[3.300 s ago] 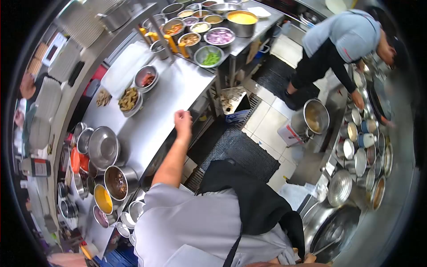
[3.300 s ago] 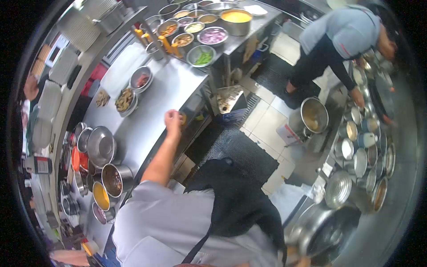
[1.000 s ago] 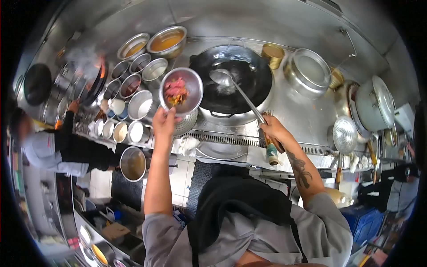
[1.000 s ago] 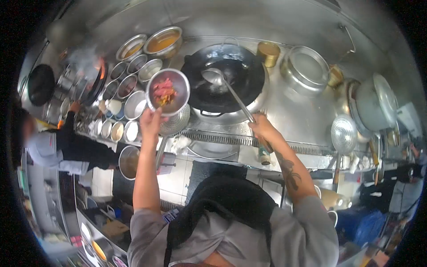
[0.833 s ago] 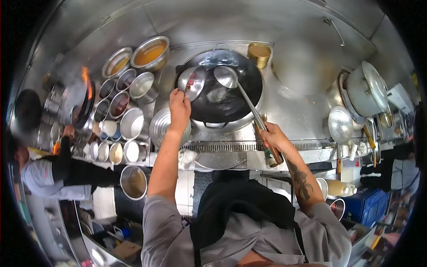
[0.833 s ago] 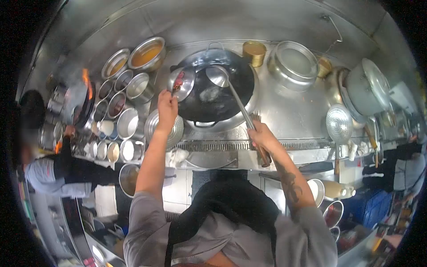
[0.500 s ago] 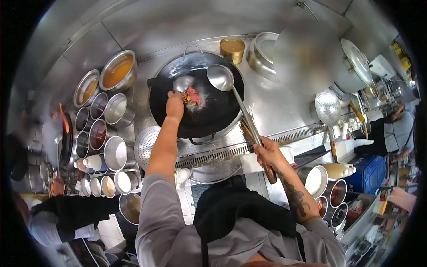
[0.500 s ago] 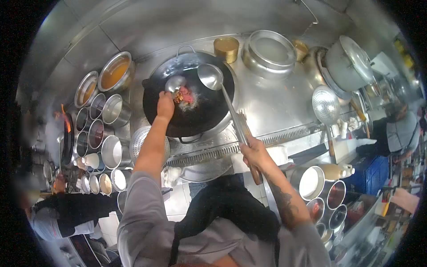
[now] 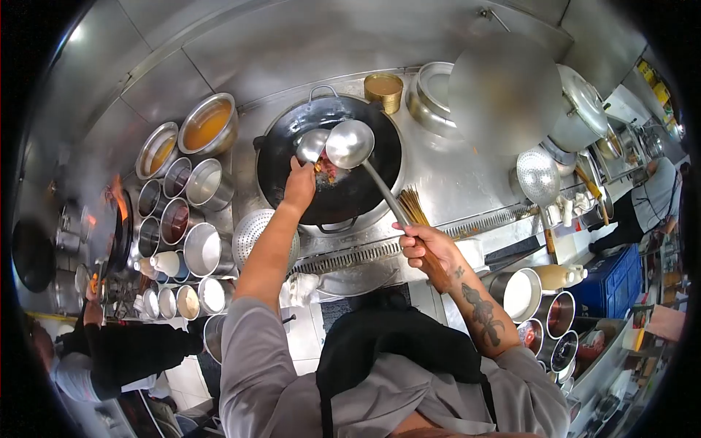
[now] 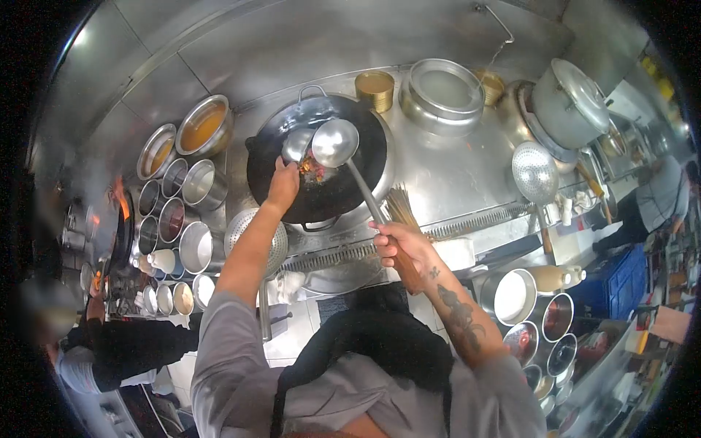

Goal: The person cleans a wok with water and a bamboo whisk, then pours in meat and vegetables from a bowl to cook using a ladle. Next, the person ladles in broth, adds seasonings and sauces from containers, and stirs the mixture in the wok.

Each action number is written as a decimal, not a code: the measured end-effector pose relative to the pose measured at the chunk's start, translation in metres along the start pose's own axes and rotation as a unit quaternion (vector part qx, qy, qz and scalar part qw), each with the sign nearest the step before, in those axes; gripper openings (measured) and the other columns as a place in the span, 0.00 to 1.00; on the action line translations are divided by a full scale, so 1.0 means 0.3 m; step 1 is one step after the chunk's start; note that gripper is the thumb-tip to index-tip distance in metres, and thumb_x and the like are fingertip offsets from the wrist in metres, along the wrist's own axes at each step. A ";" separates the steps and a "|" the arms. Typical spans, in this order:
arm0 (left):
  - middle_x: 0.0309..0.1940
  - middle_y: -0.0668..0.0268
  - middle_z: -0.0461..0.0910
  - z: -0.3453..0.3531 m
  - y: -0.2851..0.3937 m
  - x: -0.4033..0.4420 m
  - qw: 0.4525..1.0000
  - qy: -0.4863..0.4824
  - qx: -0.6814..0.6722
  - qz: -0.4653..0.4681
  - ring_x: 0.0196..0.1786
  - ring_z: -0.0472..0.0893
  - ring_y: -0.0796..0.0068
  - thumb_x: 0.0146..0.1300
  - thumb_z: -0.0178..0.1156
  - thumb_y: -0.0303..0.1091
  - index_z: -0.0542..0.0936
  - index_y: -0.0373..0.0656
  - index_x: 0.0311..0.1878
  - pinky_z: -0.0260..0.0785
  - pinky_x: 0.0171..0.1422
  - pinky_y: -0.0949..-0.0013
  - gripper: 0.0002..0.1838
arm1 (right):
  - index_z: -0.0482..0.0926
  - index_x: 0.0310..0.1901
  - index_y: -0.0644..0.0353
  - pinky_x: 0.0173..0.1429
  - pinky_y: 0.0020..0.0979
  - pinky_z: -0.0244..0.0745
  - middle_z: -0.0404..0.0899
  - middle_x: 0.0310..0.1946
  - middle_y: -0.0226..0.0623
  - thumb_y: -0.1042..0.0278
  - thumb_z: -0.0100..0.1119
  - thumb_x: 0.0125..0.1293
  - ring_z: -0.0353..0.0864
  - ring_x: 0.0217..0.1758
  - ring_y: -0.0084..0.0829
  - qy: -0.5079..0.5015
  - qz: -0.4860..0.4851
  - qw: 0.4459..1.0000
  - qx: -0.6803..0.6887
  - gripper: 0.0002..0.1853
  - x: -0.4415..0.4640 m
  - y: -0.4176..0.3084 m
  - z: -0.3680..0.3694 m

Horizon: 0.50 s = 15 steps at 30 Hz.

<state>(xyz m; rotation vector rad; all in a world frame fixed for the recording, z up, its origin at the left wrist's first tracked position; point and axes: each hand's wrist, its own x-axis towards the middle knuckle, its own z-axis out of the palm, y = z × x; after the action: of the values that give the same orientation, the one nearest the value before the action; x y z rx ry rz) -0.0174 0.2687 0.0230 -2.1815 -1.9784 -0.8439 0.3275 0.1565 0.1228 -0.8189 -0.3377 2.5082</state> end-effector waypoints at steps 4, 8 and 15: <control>0.52 0.28 0.67 -0.094 -0.066 0.041 0.987 0.160 0.026 0.009 0.43 0.77 0.34 0.59 0.51 0.23 0.75 0.32 0.38 0.72 0.50 0.48 0.06 | 0.67 0.57 0.60 0.20 0.21 0.58 0.66 0.26 0.24 0.66 0.46 0.72 0.62 0.18 0.15 -0.018 0.004 0.999 0.032 0.15 -0.063 -0.011 -0.005; 0.50 0.32 0.70 -0.087 0.092 -0.042 0.994 -0.076 -0.013 -0.075 0.49 0.73 0.33 0.60 0.54 0.26 0.74 0.34 0.36 0.67 0.56 0.48 0.05 | 0.68 0.56 0.59 0.21 0.21 0.59 0.67 0.26 0.24 0.66 0.45 0.72 0.63 0.18 0.15 -0.021 0.024 0.991 0.129 0.14 -0.087 -0.006 0.030; 0.29 0.55 0.78 -0.069 -0.036 -0.032 0.888 0.097 -0.339 -0.296 0.30 0.81 0.58 0.62 0.55 0.25 0.72 0.34 0.34 0.77 0.40 0.66 0.04 | 0.71 0.46 0.59 0.19 0.25 0.65 0.69 0.24 0.26 0.68 0.51 0.67 0.68 0.17 0.19 0.089 -0.048 0.963 -0.251 0.08 -0.082 -0.047 -0.025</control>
<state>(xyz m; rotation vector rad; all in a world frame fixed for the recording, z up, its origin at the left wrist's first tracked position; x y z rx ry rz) -0.0348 0.2534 0.0330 -1.5767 -2.5327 -2.0079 0.3545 0.1566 0.1339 -1.1768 -0.9511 2.2599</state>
